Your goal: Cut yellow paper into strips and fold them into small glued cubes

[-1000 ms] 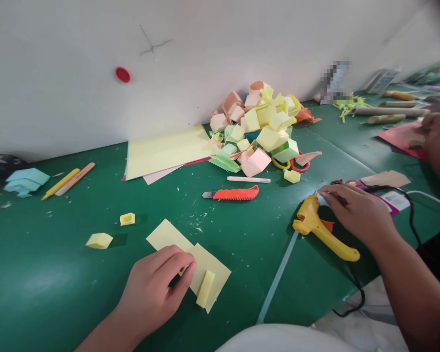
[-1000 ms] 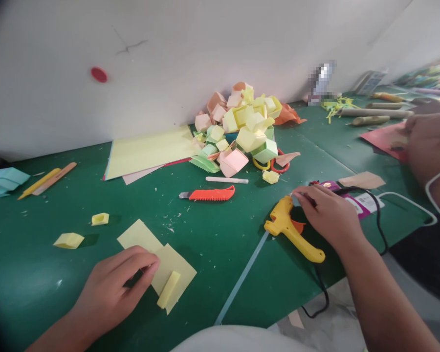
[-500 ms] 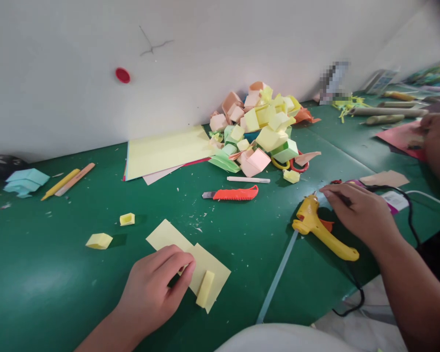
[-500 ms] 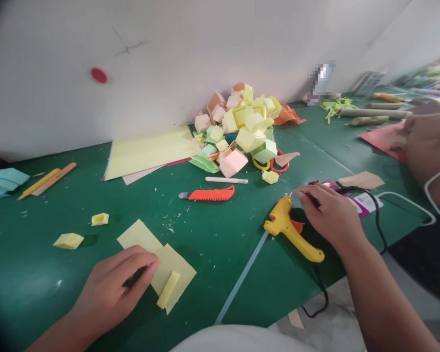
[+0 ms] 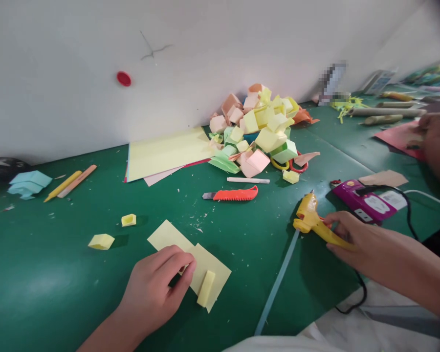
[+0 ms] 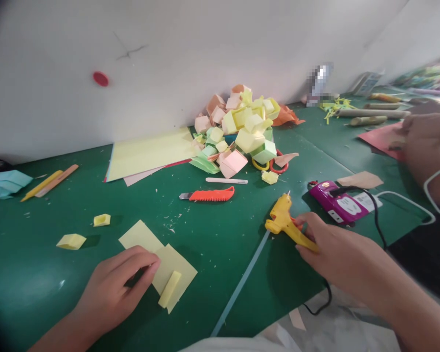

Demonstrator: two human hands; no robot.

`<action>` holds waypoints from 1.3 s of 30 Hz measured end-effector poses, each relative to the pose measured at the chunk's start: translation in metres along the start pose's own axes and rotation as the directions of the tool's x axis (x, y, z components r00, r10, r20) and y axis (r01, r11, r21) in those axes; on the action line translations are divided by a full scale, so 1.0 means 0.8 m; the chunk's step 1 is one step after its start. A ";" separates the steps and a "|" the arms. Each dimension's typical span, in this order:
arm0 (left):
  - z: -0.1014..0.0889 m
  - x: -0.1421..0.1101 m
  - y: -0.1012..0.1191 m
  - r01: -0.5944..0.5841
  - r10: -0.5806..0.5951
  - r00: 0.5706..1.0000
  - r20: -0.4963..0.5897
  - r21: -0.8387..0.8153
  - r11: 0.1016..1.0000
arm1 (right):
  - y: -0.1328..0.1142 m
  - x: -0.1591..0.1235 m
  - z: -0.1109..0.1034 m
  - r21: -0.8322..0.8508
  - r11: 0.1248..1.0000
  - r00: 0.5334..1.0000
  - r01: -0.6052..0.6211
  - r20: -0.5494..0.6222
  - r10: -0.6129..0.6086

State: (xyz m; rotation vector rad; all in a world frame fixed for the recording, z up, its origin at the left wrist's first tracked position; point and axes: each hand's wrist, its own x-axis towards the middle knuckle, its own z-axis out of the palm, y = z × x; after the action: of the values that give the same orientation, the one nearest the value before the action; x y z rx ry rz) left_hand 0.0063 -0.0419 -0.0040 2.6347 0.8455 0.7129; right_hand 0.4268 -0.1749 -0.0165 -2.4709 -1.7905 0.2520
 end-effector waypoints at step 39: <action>0.001 -0.006 -0.002 -0.047 0.049 0.998 0.038 -0.052 0.998 | -0.035 0.010 -0.010 0.923 0.084 0.926 -0.375 0.378 -0.020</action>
State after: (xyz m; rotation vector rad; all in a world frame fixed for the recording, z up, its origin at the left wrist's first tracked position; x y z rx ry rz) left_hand 0.0024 -0.0435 -0.0074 2.6224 0.7458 0.6834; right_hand 0.4046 -0.1581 -0.0045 -1.5072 -0.6694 1.4042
